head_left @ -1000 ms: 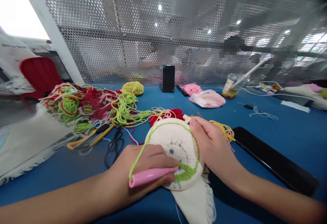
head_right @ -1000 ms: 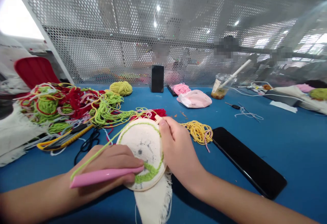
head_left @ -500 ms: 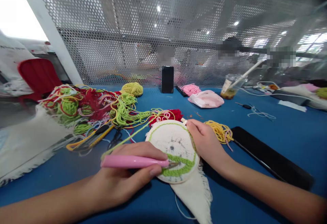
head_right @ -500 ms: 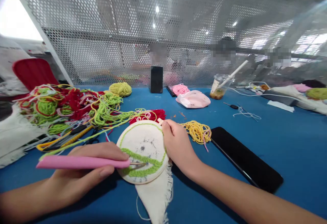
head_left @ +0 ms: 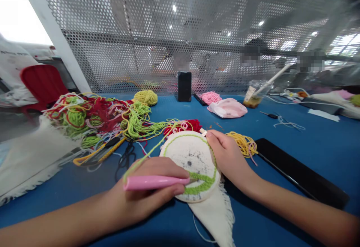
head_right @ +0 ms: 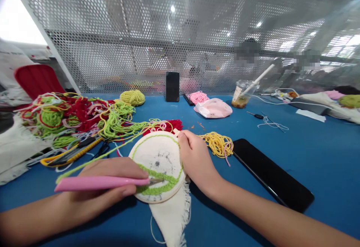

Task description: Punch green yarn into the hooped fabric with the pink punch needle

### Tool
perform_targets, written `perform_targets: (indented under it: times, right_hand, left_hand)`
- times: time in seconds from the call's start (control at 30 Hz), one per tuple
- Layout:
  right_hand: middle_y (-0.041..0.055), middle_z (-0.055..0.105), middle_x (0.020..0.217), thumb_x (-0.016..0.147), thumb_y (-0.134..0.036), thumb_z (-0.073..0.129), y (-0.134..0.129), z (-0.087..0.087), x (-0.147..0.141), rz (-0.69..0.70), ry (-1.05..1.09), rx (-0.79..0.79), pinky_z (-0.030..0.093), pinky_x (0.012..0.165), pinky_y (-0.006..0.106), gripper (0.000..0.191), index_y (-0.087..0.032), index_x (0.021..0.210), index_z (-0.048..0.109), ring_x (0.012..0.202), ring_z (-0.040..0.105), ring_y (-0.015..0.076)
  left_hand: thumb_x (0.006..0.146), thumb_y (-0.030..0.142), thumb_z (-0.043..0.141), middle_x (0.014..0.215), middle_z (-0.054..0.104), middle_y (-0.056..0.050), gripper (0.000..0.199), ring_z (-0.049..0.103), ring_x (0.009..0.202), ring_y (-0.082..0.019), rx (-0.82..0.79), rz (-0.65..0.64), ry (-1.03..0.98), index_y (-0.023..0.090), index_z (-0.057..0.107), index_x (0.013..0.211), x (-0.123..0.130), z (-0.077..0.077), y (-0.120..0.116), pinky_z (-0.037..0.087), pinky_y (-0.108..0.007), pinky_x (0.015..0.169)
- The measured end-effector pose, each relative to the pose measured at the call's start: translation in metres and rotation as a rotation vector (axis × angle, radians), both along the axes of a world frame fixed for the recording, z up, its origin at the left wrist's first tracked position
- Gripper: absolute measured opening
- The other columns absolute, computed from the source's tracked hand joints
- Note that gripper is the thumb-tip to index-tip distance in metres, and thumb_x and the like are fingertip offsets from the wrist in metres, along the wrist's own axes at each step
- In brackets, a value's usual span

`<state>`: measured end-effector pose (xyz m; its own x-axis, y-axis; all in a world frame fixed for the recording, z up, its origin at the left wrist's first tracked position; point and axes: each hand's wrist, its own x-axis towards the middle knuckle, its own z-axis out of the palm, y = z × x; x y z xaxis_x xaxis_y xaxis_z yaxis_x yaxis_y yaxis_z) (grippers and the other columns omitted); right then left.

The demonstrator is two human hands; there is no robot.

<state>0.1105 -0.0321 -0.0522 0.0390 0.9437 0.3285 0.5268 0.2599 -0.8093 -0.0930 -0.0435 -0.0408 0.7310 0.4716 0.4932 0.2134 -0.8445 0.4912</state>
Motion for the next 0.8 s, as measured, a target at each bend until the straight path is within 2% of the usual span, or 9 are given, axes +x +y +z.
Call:
perform_targets:
  times: [0.07,0.13,0.23,0.37,0.5,0.6,0.8]
  right_hand:
    - [-0.0021,0.047,0.063,0.088,-0.03,0.033,-0.006,0.007,-0.004,0.0,0.021,0.018,0.031,0.054,0.023,0.028,-0.019,0.064,0.041,0.059,0.041,0.011]
    - [-0.0022,0.048,0.065,0.088,-0.029,0.033,-0.013,0.014,-0.007,-0.008,0.032,0.047,0.032,0.055,0.022,0.026,-0.019,0.066,0.043,0.06,0.042,0.0108]
    - [-0.0016,0.05,0.067,0.088,-0.028,0.032,-0.017,0.018,-0.008,-0.002,0.032,0.06,0.033,0.055,0.022,0.025,-0.019,0.07,0.046,0.062,0.044,0.0111]
    - [-0.0013,0.049,0.064,0.088,-0.029,0.032,-0.01,0.009,-0.003,-0.006,-0.016,0.028,0.031,0.052,0.023,0.027,-0.018,0.067,0.046,0.058,0.041,0.0109]
    - [-0.0023,0.044,0.061,0.087,-0.029,0.032,-0.001,0.0,0.001,0.002,-0.02,0.016,0.029,0.051,0.023,0.028,-0.018,0.062,0.039,0.057,0.038,0.0104]
    - [-0.0033,0.039,0.058,0.087,-0.03,0.032,0.001,-0.003,0.002,0.002,-0.01,0.01,0.027,0.049,0.023,0.03,-0.019,0.06,0.034,0.055,0.035,0.01]
    - [-0.003,0.04,0.058,0.088,-0.03,0.032,0.001,-0.004,0.003,0.002,-0.018,0.008,0.027,0.05,0.024,0.03,-0.019,0.06,0.035,0.055,0.036,0.0104]
  left_hand:
    - [0.08,0.014,0.052,0.094,0.067,-0.004,0.022,0.06,0.085,-0.014,0.077,-0.04,0.066,0.017,0.059,0.101,0.003,-0.003,0.001,0.045,-0.021,0.075]
    - [0.081,0.02,0.052,0.09,0.067,-0.004,0.023,0.061,0.078,-0.015,0.147,-0.043,0.136,0.02,0.058,0.103,0.006,-0.006,0.001,0.046,-0.023,0.066]
    - [0.081,0.024,0.052,0.083,0.065,-0.004,0.026,0.059,0.069,-0.015,0.141,0.007,0.194,0.023,0.057,0.106,0.009,-0.009,0.001,0.044,-0.023,0.057]
    - [0.082,0.017,0.05,0.091,0.065,-0.005,0.024,0.058,0.081,-0.015,-0.003,-0.062,0.107,0.018,0.058,0.104,0.007,-0.003,0.0,0.045,-0.023,0.068]
    - [0.079,0.011,0.052,0.088,0.066,-0.004,0.02,0.06,0.079,-0.012,-0.143,-0.014,-0.057,0.014,0.062,0.096,0.001,0.004,-0.002,0.047,-0.018,0.071]
    - [0.077,0.008,0.053,0.089,0.066,-0.004,0.021,0.061,0.08,-0.011,-0.157,-0.01,-0.124,0.013,0.063,0.096,-0.002,0.004,-0.003,0.047,-0.015,0.072]
    - [0.076,0.007,0.055,0.089,0.066,-0.003,0.022,0.06,0.081,-0.01,-0.163,-0.025,-0.08,0.013,0.063,0.095,-0.001,0.005,-0.002,0.046,-0.013,0.073]
